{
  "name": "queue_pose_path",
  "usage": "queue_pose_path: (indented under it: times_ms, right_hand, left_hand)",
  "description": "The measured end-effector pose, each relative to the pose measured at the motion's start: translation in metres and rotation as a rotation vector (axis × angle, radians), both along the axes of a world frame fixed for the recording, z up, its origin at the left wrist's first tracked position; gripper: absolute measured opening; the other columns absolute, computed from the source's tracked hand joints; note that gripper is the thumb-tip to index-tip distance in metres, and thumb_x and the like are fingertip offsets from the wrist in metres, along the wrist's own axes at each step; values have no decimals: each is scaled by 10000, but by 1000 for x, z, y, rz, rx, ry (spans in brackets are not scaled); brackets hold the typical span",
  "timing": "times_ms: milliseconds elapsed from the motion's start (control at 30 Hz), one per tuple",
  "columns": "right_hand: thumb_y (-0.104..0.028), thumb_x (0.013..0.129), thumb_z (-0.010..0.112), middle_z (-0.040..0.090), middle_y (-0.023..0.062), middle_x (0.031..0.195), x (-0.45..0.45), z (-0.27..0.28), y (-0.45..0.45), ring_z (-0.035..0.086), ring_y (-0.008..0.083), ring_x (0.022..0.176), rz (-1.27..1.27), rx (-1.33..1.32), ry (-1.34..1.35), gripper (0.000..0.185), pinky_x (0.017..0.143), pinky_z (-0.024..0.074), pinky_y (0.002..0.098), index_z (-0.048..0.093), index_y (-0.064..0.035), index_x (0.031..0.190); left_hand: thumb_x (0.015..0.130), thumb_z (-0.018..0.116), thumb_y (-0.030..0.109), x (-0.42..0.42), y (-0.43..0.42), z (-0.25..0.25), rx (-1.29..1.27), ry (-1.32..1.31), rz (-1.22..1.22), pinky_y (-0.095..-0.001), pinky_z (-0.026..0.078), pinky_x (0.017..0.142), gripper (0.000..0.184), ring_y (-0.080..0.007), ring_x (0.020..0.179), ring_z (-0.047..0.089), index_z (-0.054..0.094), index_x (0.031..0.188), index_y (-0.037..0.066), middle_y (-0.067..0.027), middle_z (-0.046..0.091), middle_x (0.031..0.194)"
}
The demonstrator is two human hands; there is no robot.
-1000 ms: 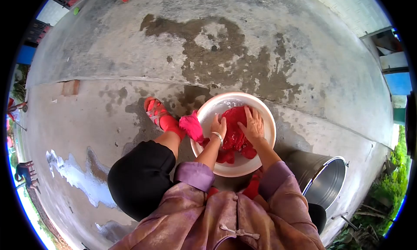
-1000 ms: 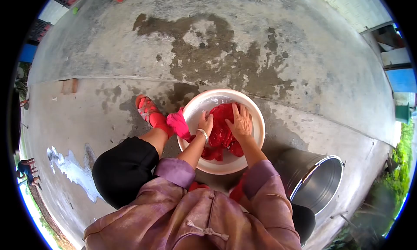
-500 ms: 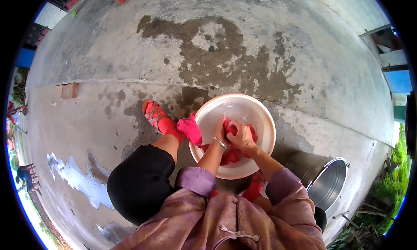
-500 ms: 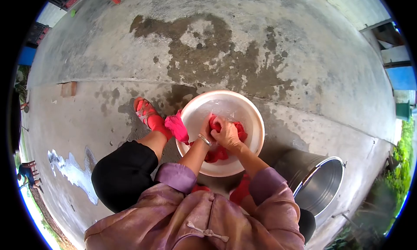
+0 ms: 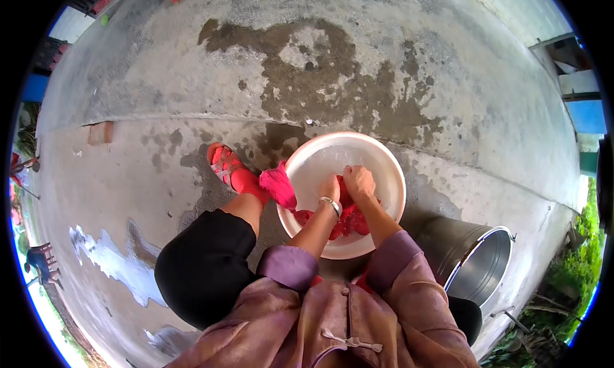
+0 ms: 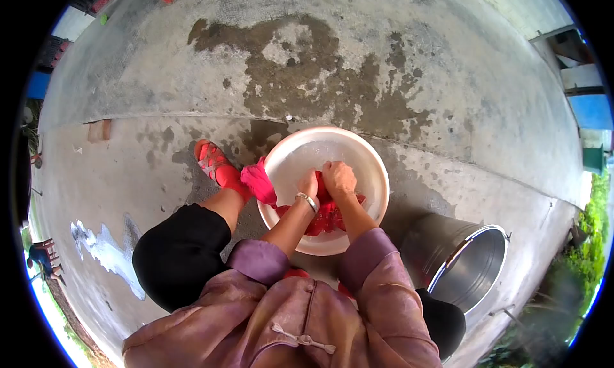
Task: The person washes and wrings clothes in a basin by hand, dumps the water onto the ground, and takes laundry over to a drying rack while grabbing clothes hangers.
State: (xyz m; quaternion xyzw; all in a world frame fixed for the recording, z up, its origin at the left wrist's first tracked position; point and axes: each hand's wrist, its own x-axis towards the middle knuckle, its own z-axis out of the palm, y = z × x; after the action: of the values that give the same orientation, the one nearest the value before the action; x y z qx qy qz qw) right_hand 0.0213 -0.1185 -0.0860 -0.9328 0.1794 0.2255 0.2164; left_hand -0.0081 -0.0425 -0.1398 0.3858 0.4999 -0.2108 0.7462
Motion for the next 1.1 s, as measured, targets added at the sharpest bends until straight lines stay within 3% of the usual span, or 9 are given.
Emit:
queue_pose_path:
  times_ms: [33,67,200,300,400,633,800,967,1100]
  right_hand:
    - [-342,823,418,614,229,816,1,-4,-2,594,391,794,-29,-22,12,396,761,458,456,654,-25,814]
    - [-361,814,453,619,216,794,-1,-12,-8,597,384,777,6,-37,-65,380,751,461,451,650,-36,826]
    - [-362,787,559,585,184,952,-6,-10,-28,564,358,848,-66,181,-293,349,799,445,409,602,-35,902]
    - [-294,762,608,553,171,1029,-27,-28,-29,532,347,934,185,-91,-603,378,836,430,389,539,-48,1040]
    - [-133,694,617,553,185,1033,-37,-52,-29,501,359,991,90,150,-420,460,884,398,392,479,-43,1124]
    - [-184,688,512,592,207,737,-35,13,-1,584,357,688,106,585,-235,213,655,465,401,612,-45,814]
    - [-193,706,488,555,193,627,-42,38,2,558,372,604,230,732,-310,175,577,454,406,571,-38,701]
    - [-215,746,464,555,224,656,-39,23,3,555,410,635,264,512,-411,223,592,453,448,570,-26,696]
    - [-294,787,399,562,265,713,-11,-15,-16,547,460,720,16,153,-134,359,685,437,484,613,-9,746]
  left_hand:
    - [863,375,317,-4,3,2,472,-220,-403,-427,438,692,390,-334,794,568,584,894,-12,-181,609,889]
    - [868,360,337,0,5,-2,513,-225,-390,-428,434,713,422,-356,823,558,579,931,-18,-206,598,926]
    - [879,360,387,12,22,19,340,-19,-39,-409,377,887,533,-343,1057,491,488,1135,-63,-225,516,1149]
    - [848,435,415,-3,15,-21,492,-8,-102,-389,306,986,626,-339,1178,401,378,1232,-76,-247,415,1260]
    - [824,451,482,-13,8,-14,473,-1,-257,-395,283,1008,713,-344,1210,363,294,1304,-21,-218,328,1339]
    - [831,328,592,-10,16,-8,-792,-64,105,-412,442,832,591,-264,913,552,550,1009,74,-109,584,968]
    - [866,423,382,-4,14,-23,-527,-302,-37,-312,451,593,344,-171,595,514,554,729,95,-30,546,658]
    - [837,462,309,-4,7,-99,-402,-303,-112,-290,443,592,262,-156,652,526,554,785,69,-22,542,708]
    - [816,492,247,0,-5,-14,-208,-77,0,-292,440,644,247,-145,765,533,561,888,21,-47,562,859]
